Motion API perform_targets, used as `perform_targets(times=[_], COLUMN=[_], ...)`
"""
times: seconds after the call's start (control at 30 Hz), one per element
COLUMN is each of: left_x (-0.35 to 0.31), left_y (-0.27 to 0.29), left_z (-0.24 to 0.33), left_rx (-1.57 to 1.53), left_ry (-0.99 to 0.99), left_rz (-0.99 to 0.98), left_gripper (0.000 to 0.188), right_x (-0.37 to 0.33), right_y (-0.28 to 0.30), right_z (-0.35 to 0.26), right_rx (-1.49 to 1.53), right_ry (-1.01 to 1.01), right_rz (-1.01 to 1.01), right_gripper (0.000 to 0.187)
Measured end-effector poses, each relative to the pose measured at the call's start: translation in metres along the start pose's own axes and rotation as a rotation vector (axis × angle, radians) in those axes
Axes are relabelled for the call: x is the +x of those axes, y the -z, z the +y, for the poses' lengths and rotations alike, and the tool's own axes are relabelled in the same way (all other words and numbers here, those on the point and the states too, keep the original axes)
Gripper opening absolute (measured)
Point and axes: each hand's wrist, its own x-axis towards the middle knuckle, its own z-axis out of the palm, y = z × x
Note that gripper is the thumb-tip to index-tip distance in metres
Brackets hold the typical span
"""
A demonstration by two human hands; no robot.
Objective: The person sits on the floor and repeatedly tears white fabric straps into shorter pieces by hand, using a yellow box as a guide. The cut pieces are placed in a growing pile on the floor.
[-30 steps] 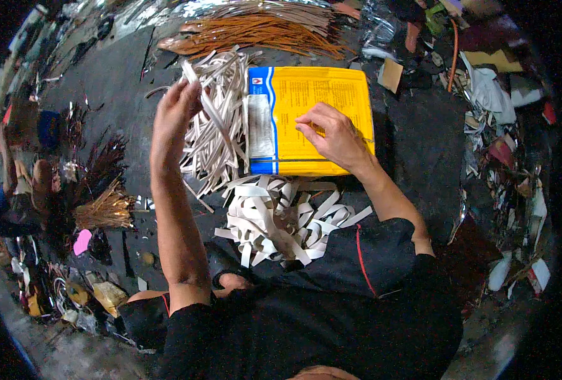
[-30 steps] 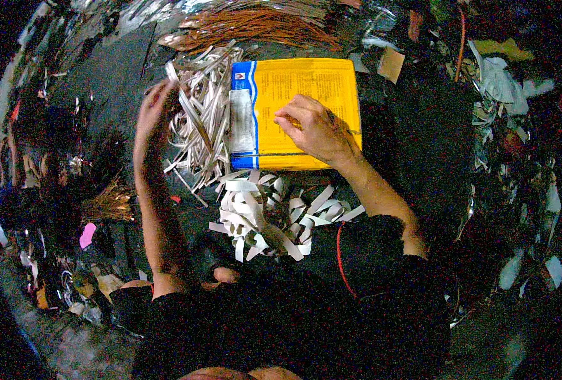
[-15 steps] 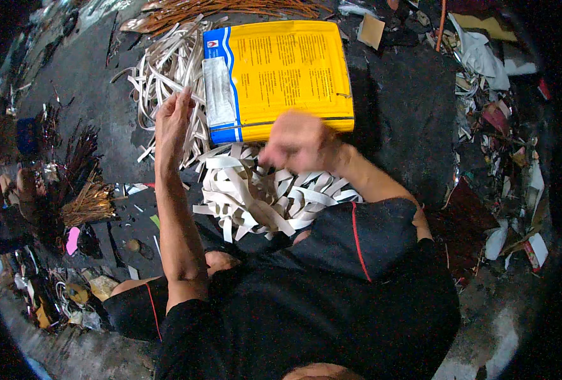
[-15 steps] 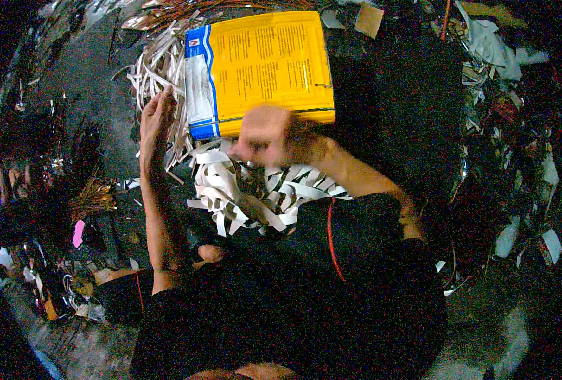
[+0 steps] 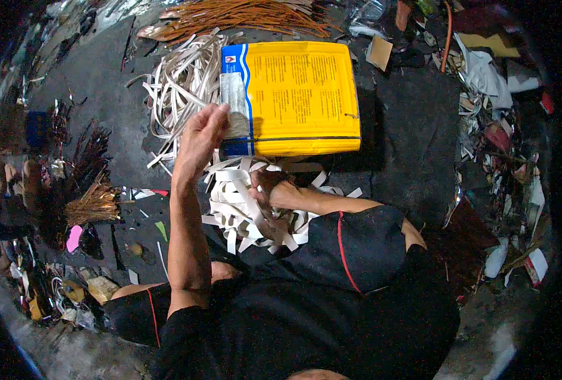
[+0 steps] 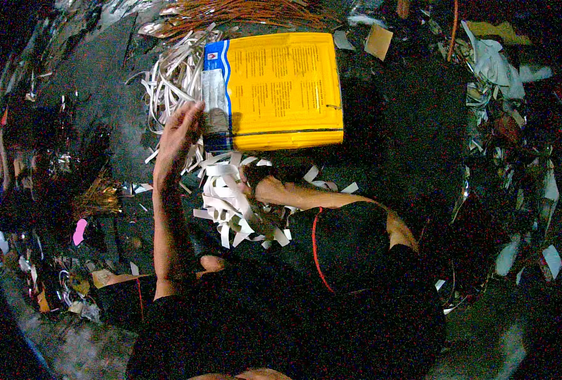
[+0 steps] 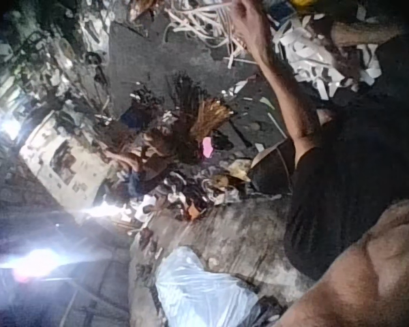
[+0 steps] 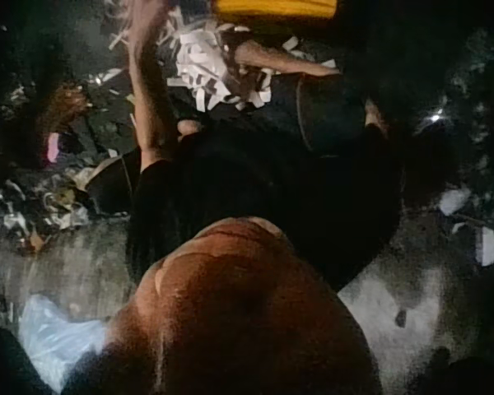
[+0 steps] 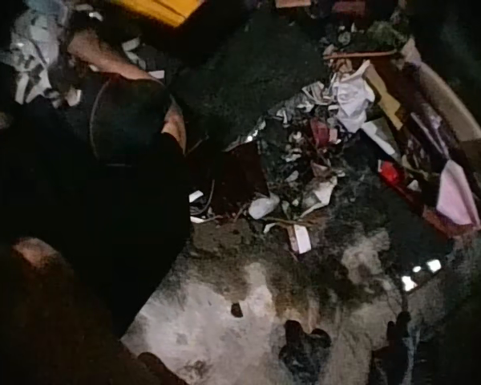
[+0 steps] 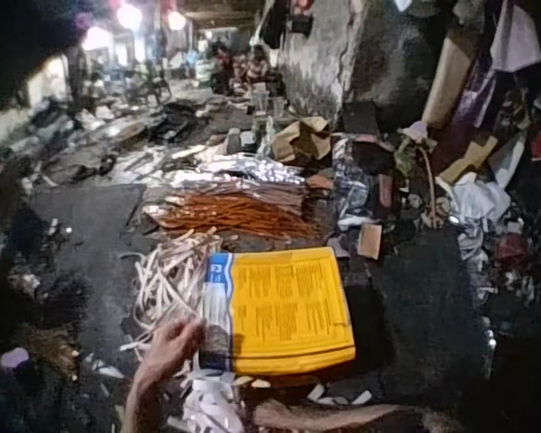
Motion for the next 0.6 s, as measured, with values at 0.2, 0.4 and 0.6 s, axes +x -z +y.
perform_targets(times=[0.2,0.4,0.6], left_x=[-0.017,-0.031,-0.034], left_y=[0.014,-0.006,0.002], left_z=[0.014,0.029,0.036], left_rx=[0.172,0.326,0.176], left_ry=[-0.084,-0.079,-0.029], left_rz=[-0.405,-0.692,-0.758], left_gripper=[0.026,0.035,0.030], right_x=[0.015,-0.004,-0.019], right_y=[0.086,0.177,0.218], right_z=[-0.066,-0.113,-0.133], right_rx=[-0.058,0.565,0.612], right_ry=[-0.357,-0.026,-0.248], right_rz=[-0.734,-0.604,-0.285], right_gripper=[0.036,0.042,0.024])
